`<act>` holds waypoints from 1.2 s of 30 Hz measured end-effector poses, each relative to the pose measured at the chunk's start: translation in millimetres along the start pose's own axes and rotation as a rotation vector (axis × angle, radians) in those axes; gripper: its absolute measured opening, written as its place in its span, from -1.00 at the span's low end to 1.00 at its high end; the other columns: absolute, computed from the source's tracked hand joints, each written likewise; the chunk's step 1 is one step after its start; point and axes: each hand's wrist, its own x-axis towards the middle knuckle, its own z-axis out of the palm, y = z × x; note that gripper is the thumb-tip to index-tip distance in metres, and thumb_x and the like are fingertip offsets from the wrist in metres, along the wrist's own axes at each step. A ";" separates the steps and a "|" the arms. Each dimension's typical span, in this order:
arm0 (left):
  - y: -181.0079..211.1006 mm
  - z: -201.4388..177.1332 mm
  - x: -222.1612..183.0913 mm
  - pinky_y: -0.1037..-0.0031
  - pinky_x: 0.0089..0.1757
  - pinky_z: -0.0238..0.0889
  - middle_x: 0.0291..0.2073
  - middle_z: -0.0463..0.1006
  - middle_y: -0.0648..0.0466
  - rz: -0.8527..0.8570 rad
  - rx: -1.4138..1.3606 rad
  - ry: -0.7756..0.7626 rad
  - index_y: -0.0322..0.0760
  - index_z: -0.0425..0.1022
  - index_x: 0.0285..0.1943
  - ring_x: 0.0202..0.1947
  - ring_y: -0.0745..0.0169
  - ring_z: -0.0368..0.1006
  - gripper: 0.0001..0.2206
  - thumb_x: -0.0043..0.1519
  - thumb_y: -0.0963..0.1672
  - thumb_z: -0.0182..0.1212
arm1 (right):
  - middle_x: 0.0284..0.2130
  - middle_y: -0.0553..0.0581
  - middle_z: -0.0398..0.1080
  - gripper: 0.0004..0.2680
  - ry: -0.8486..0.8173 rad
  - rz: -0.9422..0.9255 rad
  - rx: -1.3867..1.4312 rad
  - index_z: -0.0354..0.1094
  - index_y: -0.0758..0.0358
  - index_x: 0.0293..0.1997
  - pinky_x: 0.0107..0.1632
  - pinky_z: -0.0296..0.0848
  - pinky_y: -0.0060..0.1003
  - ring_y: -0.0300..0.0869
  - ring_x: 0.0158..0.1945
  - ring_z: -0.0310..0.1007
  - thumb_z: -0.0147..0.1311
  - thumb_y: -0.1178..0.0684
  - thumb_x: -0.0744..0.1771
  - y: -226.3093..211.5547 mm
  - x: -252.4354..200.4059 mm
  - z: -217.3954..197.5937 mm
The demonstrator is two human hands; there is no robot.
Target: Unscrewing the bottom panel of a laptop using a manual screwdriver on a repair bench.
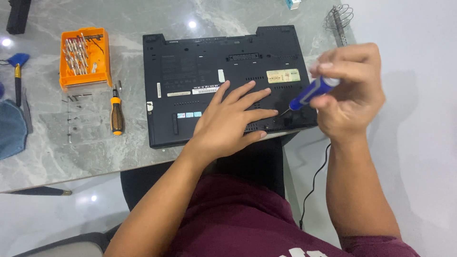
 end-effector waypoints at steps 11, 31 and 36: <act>4.6 5.7 -1.5 -0.05 0.23 -0.30 0.34 0.15 0.16 0.008 0.133 0.028 0.14 0.29 0.28 0.37 0.08 -0.08 -0.51 0.15 0.11 0.12 | -0.33 0.33 0.48 -0.83 -0.228 -0.044 -0.183 0.31 0.48 -0.11 -0.11 0.34 -0.19 0.03 -0.24 0.44 -0.06 0.10 0.39 -31.1 13.4 -12.6; 20.2 -37.6 51.5 0.55 -0.20 0.32 -0.30 0.51 0.15 0.214 -0.887 0.093 -0.28 0.39 -0.02 -0.31 0.37 0.44 -0.74 0.28 -0.04 -0.01 | -0.34 0.27 0.44 -0.84 -0.177 0.054 -0.264 0.37 0.47 -0.16 -0.19 0.31 -0.22 -0.03 -0.29 0.37 0.09 0.09 0.37 -31.3 14.6 -19.3; 21.5 -23.3 50.9 0.54 -0.22 0.31 -0.36 0.53 0.13 0.315 -0.773 0.246 -0.30 0.39 -0.18 -0.31 0.30 0.50 -0.87 0.29 -0.12 0.03 | -0.34 0.28 0.43 -0.85 -0.202 0.117 -0.244 0.39 0.45 -0.12 -0.20 0.27 -0.26 -0.06 -0.32 0.33 0.11 0.11 0.38 -32.3 12.0 -26.5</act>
